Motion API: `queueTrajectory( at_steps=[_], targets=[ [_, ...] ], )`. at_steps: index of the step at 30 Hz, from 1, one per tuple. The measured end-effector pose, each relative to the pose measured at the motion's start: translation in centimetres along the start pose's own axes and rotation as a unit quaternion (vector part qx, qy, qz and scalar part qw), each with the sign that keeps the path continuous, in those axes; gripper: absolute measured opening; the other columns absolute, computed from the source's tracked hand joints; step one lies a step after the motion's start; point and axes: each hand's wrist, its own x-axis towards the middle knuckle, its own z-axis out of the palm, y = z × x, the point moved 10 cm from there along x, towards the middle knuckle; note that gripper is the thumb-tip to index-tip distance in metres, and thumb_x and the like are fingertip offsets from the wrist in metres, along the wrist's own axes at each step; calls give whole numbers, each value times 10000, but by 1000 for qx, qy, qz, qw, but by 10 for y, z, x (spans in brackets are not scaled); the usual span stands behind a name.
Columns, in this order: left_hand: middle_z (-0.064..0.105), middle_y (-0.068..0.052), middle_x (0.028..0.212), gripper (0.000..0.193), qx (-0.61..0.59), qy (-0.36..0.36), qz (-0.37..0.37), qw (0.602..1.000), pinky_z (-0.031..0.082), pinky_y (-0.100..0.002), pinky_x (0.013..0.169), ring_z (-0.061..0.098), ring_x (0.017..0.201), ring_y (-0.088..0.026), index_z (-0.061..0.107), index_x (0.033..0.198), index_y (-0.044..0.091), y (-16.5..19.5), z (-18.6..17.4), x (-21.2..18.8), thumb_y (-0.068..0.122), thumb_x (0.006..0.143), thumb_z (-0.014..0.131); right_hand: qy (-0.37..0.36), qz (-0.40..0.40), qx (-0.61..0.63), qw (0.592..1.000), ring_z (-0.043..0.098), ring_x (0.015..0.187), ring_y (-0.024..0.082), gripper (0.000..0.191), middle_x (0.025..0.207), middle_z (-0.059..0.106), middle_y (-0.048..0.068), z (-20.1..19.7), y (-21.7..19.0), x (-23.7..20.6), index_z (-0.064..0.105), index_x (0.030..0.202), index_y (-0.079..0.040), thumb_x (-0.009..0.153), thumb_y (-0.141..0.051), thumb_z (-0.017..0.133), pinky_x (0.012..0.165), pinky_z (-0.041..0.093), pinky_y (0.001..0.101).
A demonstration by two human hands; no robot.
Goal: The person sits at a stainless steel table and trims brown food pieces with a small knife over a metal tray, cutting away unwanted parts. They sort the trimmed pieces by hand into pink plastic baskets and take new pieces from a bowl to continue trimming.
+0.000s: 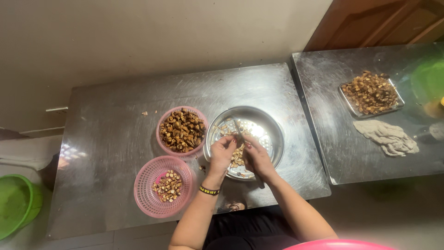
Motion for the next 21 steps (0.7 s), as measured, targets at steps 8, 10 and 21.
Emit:
queueTrajectory(
  at_steps=[8,10,21],
  targets=[
    [747,-105,1046,218,-130,23,-75,988,625,-288,877,737,929,-166,688,1159,-52,-22,-17,6,46,985,602,14,39,-170,985,406,505,77,564,657,468,-5,-3,0,-5,402,1606,-230,1049,-288,467,446,364,229],
    [745,-115,1043,209,-129,23,-70,989,621,-283,894,736,938,-174,693,1150,-58,-21,-16,4,33,988,596,-12,-13,-294,956,481,586,121,584,703,511,49,6,-7,-8,396,1631,-201,1058,-263,492,556,435,261],
    [757,-74,971,172,-67,29,-82,994,551,-238,772,691,852,-127,739,1071,-55,-28,-19,-8,5,978,607,3,-136,-413,900,748,899,250,533,1184,718,196,17,-24,-15,442,1515,-123,1003,-163,585,819,567,344]
  ],
)
